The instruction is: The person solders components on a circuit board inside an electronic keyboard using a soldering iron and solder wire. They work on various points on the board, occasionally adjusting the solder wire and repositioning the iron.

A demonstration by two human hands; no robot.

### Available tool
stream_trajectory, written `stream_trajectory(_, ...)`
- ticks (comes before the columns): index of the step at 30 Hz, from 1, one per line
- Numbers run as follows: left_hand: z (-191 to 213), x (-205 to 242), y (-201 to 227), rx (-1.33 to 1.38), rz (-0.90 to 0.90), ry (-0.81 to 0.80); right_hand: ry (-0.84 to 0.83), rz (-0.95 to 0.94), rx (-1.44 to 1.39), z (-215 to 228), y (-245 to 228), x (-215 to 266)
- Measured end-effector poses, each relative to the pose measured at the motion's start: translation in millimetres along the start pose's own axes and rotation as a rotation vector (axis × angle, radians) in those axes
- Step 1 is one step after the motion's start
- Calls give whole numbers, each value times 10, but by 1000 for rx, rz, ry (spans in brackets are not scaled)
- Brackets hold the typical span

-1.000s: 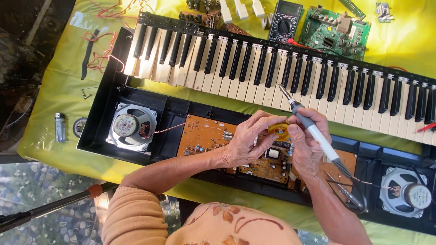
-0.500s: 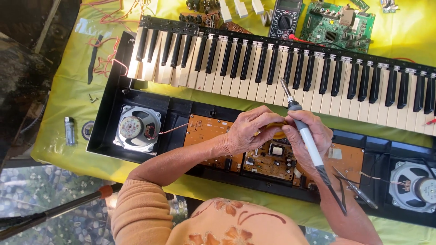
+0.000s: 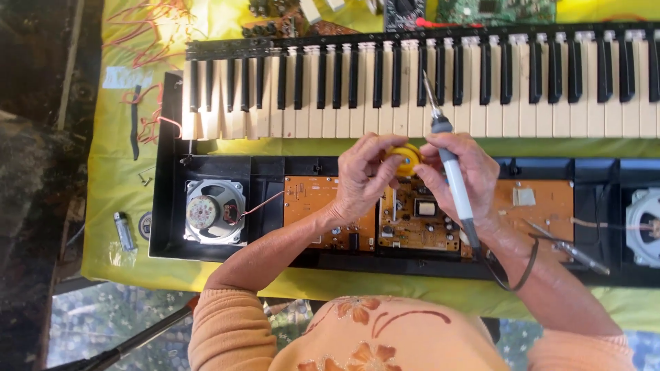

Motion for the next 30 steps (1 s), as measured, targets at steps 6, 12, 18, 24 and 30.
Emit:
stream_trajectory(6, -16, -3, -51, 156, 59, 30, 21, -77, -41, -41, -210, -91)
stream_trajectory(12, -13, -29, -94, 176, 89, 89, -9, -134, -2, -41, -123, -106)
stream_trajectory(18, -12, -3, -148, 142, 128, 46, -14, -83, 59, -5, -105, -125)
stream_trajectory(24, -42, -11, -152, 52, 170, -27, -1, -129, 144, 83, 52, -119)
stream_trajectory(30, -40, -72, -193, 28, 108, -110, 52, -100, 74, 154, 8, -147)
Point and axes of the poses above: each hand's wrist, its own x-axis away from the middle knuckle, its own z-axis out of the back of the hand, y = z × x, the point moved 7 cm from there along -x, towards the middle knuckle, and after that the axes turned 3 degrees about -z, right-handed, at the moved point
